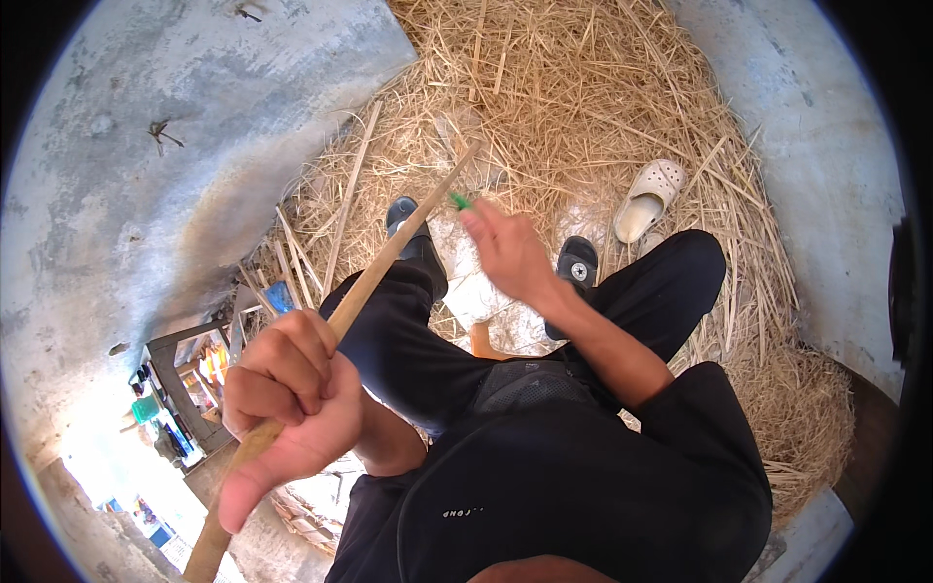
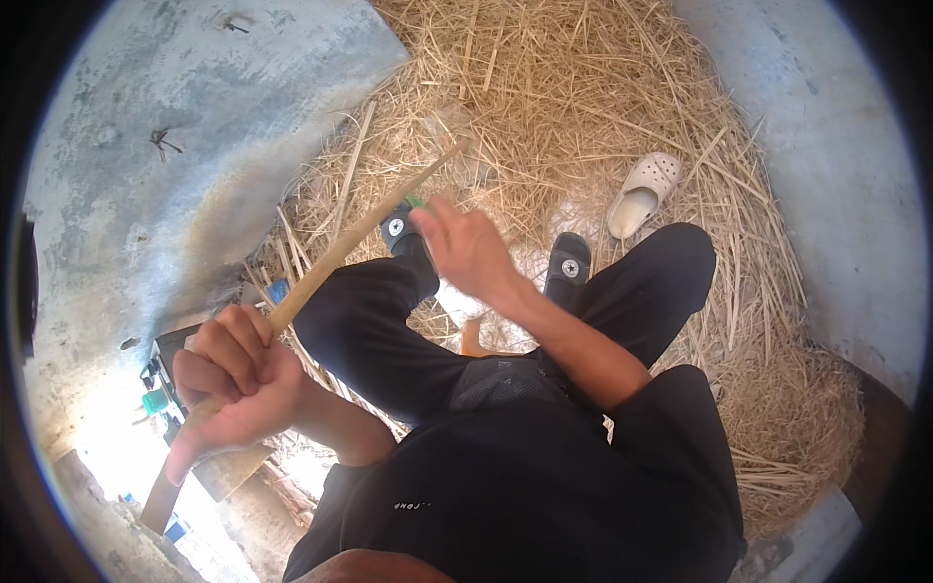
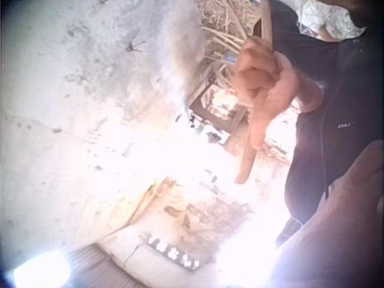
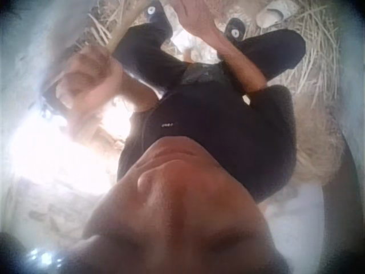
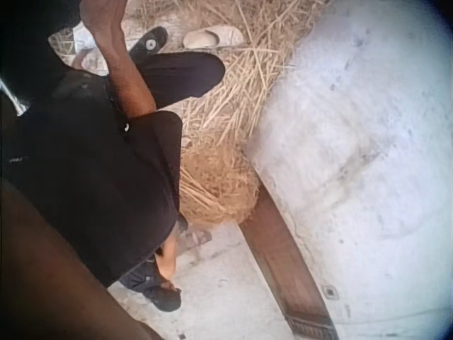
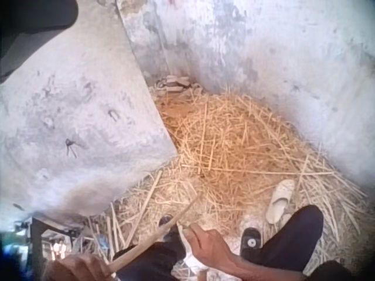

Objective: The person strips a long wooden stick with a small knife while sitting on the floor surrounded by straw.

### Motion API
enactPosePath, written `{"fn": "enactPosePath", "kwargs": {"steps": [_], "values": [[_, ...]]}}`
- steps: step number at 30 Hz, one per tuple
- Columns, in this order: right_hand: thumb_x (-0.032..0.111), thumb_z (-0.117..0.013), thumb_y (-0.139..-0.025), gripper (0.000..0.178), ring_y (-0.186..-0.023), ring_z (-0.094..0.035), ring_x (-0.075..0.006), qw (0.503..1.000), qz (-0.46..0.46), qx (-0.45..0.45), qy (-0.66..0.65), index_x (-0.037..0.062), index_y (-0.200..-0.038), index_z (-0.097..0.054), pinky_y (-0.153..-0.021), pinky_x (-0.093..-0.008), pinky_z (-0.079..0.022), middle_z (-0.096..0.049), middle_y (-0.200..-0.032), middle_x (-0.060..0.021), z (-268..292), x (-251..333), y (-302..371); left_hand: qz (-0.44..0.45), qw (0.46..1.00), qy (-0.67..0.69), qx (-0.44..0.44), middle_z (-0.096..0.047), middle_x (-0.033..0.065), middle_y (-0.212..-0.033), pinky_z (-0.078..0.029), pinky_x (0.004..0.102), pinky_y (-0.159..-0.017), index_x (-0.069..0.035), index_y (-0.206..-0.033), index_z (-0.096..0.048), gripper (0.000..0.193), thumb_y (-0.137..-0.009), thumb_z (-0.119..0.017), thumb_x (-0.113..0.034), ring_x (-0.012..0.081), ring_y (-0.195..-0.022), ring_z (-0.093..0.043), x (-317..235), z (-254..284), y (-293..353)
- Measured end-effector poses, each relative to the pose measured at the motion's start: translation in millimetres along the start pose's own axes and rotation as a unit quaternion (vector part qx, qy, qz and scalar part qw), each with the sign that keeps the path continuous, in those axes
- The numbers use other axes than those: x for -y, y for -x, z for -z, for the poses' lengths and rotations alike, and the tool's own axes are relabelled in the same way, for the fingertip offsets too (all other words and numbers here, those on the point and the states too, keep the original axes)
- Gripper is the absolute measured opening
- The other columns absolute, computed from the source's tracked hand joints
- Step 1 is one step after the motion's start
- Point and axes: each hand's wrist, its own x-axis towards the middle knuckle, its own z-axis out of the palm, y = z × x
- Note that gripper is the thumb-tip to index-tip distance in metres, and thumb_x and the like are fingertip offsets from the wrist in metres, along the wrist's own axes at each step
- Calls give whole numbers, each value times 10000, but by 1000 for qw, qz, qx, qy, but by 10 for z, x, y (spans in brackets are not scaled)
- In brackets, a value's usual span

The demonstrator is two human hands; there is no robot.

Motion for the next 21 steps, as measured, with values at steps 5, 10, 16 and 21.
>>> {"fn": "enactPosePath", "kwargs": {"steps": [5, 10, 16, 21], "values": [[342, -447, -969, 365, -593, -586, -452, 991, -40, 22, 125, 6, -925, -581, -568, -509, -476, -587, -613, -254, -152, -92, 107, -39, 959, 77, 270, -250, -29, -435, -159, 239, -335, -117, -526, -249, 737, -780, -412, -790, 99, -341, -219, 72, 20, -52], [350, -429, -973, 454, -712, -591, -469, 964, -151, 26, 217, -43, -836, -612, -677, -524, -458, -603, -720, -294, -45, -1266, 67, 2, 875, 136, 465, -216, -25, -431, -138, 245, -313, -121, -504, -228, 718, -811, -515, -703, 103, -320, -216, 93, -172, -103], [341, -440, -977, 416, -636, -575, -433, 989, -113, -31, 91, -18, -812, -570, -589, -488, -430, -562, -641, -255, 53, -693, 112, -120, 970, 66, 201, -425, 61, -695, -264, 237, -344, -60, -758, -483, 640, -848, -422, -691, 121, -405, -350, 139, -34, -24], [327, -468, -970, 370, -542, -547, -408, 995, -64, 25, 73, -1, -811, -529, -525, -471, -406, -519, -551, -211, 51, -184, 245, -116, 978, 23, 170, -372, 47, -720, -313, 232, -386, -64, -672, -494, 725, -769, -410, -777, 132, -479, -420, 133, 55, -33]]}}
